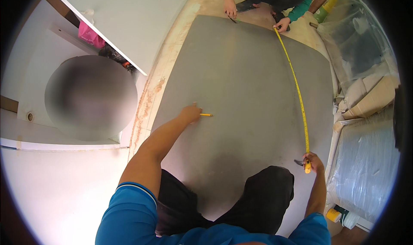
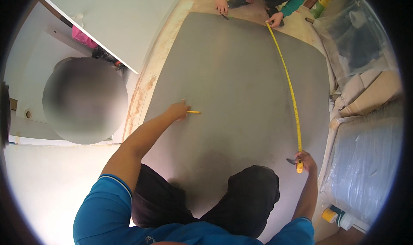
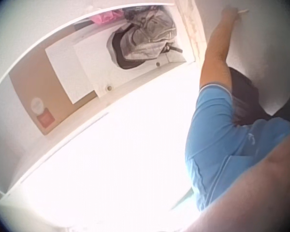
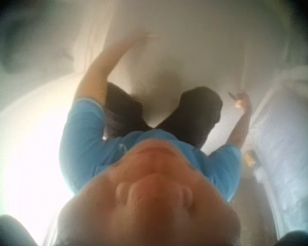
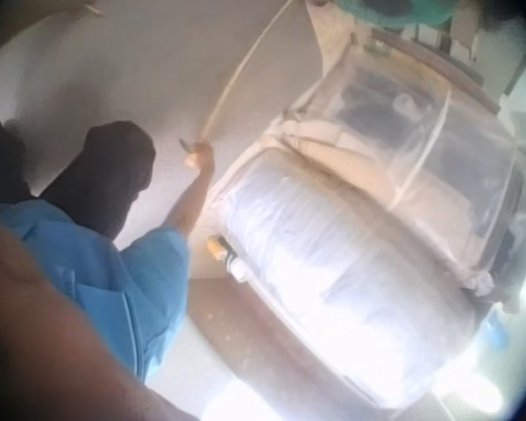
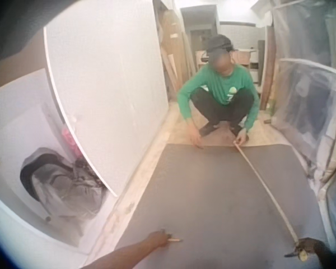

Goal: The person measures and marks a large gray board with a tape measure and pencil, then measures a white cabinet door and a cardboard box. The person kneels on the floor and uses a yellow tape measure and pencil to mark measurements on the surfaces.

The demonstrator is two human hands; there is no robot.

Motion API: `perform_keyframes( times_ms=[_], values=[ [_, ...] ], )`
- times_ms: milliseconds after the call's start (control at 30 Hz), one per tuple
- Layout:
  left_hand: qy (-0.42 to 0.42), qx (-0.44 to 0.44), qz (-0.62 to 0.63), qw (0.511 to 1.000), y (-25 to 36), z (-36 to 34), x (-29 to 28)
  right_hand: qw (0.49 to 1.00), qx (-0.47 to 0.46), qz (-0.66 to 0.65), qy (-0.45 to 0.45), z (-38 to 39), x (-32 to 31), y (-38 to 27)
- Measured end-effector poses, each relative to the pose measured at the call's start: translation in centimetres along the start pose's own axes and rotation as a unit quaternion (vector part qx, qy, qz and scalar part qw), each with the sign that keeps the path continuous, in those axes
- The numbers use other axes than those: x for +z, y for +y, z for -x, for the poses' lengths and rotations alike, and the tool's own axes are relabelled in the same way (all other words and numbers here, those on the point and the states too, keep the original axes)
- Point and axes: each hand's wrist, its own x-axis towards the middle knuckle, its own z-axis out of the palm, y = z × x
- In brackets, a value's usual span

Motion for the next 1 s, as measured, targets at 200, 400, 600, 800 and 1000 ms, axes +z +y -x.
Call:
perform_keyframes(
  times_ms=[200, 400, 600, 800, 1000],
  values=[
    [-0.003, -0.005, -0.032, 0.999, 0.3, -0.2, -0.1, 0.995, -0.035, -0.065, -0.071, 2.2, 6.5, 1.5],
    [0.014, -0.006, -0.005, 1.0, 0.0, 0.1, 0.3, 0.999, -0.019, 0.033, -0.017, 3.0, 3.6, 3.0],
    [-0.049, 0.011, -0.039, 0.998, 0.0, -0.2, -0.6, 0.961, 0.006, 0.275, -0.021, -1.3, -0.8, -1.9],
    [-0.009, 0.005, -0.022, 1.0, 1.5, -1.2, -0.2, 0.908, -0.115, 0.395, 0.086, -13.8, -7.5, -8.6],
    [-0.034, -0.015, -0.035, 0.999, 2.8, -0.9, -1.2, 0.723, -0.151, 0.619, 0.266, -21.3, -4.1, -19.4]
  ],
)
